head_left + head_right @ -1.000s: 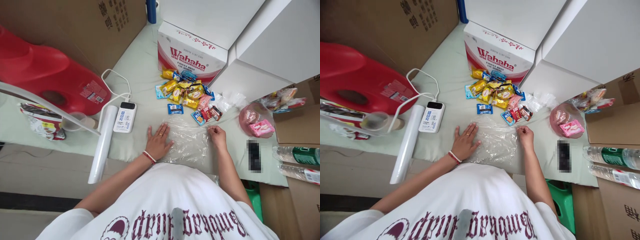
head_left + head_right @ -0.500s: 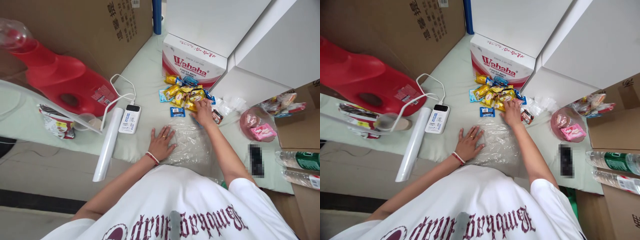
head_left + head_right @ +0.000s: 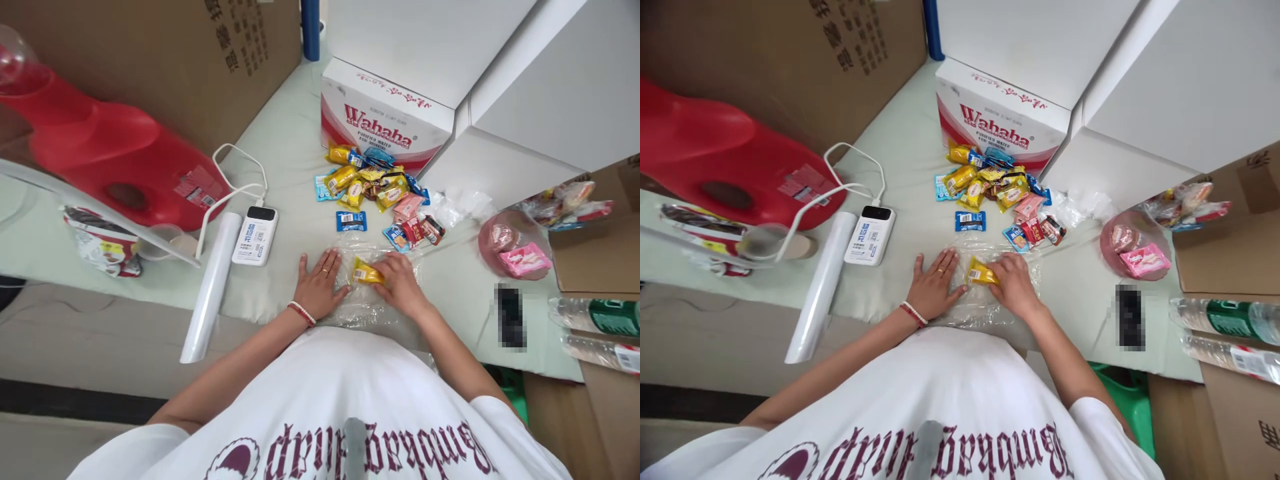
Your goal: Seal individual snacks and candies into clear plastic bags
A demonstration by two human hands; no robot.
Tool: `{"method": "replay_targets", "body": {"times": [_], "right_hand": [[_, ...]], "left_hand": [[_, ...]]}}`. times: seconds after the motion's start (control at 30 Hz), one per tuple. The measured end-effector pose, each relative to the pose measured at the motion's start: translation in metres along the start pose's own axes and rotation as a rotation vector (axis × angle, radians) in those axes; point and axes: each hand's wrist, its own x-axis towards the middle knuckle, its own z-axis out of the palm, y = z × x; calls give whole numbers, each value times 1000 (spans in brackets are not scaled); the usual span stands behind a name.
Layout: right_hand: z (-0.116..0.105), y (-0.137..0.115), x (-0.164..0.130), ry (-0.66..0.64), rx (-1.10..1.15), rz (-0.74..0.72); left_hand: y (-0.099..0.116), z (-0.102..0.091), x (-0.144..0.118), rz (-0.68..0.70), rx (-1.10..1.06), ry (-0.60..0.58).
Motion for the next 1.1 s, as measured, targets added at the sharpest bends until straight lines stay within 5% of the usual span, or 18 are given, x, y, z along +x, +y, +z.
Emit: {"method": "replay_targets", "body": {"times": [0.1,0.2,0.33,0.4,0.53,0.67,0.83,0.97,1.1], "right_hand": [[19,4,-2,-30,4,48],[15,14,-2,-5,32,30],[-6,15,-27,218,81,63],[-13,11,-52,261,107,84],[-5,5,-109,99,157,22],[17,4,-136,64,146,55],[8,9,-120,124,242,55],[-23,20,-87,17,379,11],[-34,37,-41,-27,382,181]], "left_hand": [[-3,0,1,-2,-10,16],[-7,-2,0,-38,-29,32],[-15,-8,-13,-96,4,108],[-20,-10,-22,3,9,132],[-35,-14,-36,434,-116,-29],[-51,-21,-37,515,-186,-141],[-61,-25,-35,579,-236,-242],[-64,-21,-23,486,-403,-112],[-60,-21,6,222,-447,63]]}}
